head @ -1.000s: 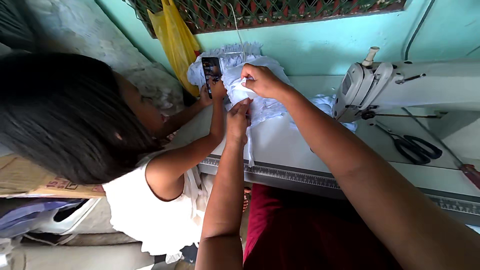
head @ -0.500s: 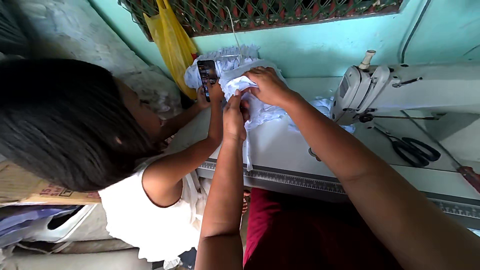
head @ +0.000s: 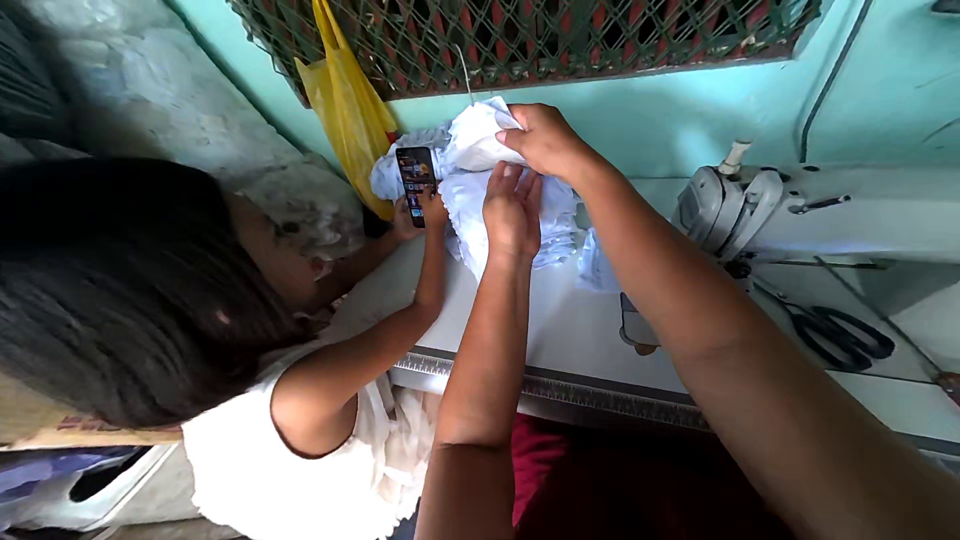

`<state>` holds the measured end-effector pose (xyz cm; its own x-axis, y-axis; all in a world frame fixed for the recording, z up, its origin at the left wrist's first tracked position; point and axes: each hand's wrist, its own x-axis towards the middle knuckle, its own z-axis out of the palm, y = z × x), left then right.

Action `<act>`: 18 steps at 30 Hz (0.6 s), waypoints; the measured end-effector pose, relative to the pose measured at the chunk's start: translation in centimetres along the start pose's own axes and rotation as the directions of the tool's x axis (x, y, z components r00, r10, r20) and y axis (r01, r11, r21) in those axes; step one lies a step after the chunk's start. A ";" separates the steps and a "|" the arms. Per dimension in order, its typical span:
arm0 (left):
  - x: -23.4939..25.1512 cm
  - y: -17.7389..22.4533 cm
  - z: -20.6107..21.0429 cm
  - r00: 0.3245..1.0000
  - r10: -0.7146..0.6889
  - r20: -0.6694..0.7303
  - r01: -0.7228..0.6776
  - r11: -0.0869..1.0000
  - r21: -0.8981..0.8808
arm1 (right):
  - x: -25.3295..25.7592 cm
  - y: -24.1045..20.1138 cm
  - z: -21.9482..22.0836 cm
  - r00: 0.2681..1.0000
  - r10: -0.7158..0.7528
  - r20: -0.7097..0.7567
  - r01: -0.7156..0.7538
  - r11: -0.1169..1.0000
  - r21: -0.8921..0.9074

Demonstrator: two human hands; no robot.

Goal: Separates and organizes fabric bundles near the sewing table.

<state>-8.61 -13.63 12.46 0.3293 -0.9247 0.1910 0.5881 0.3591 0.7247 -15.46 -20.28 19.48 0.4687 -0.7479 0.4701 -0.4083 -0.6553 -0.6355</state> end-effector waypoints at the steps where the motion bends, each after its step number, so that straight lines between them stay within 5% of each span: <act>1: 0.8 0.0 0.5 1.000 -0.019 -0.024 0.018 0.999 -0.045 | 0.0 -0.1 -0.2 1.000 -0.008 -0.018 0.008 1.000 0.007; 4: 2.5 0.1 1.1 0.999 -0.047 0.009 0.047 0.991 -0.123 | -1.5 -0.4 -0.4 0.991 -0.123 -0.058 0.121 0.992 -0.035; 8: 1.2 -0.5 -0.1 0.991 0.084 0.106 -0.035 0.914 -0.403 | -6.4 -0.3 0.6 0.910 -0.414 -0.005 0.410 0.903 -0.130; 11: -1.7 -1.6 -3.9 0.941 0.160 0.297 -0.059 0.945 -0.322 | -10.8 -0.4 0.8 0.861 -0.484 0.159 0.509 0.824 -0.250; 14: -5.1 -1.0 -4.2 0.963 0.229 0.140 -0.124 0.843 -0.523 | -15.8 -1.7 -0.5 0.839 -0.508 0.194 0.544 0.788 -0.288; 16: -7.7 0.8 -5.0 0.966 0.250 0.064 -0.201 0.886 -0.417 | -19.0 -2.5 -2.3 0.823 -0.545 0.160 0.566 0.763 -0.312; 18: -10.8 2.9 -6.8 0.934 0.341 0.106 -0.332 0.939 -0.089 | -22.2 -3.3 -4.7 0.806 -0.586 0.084 0.579 0.750 -0.319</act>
<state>-5.42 -1.73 7.95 0.4295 -0.7548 0.4958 0.5087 0.6558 0.5578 -28.15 -1.98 14.02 0.6831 -0.2096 0.6996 -0.2847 -0.9586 -0.0091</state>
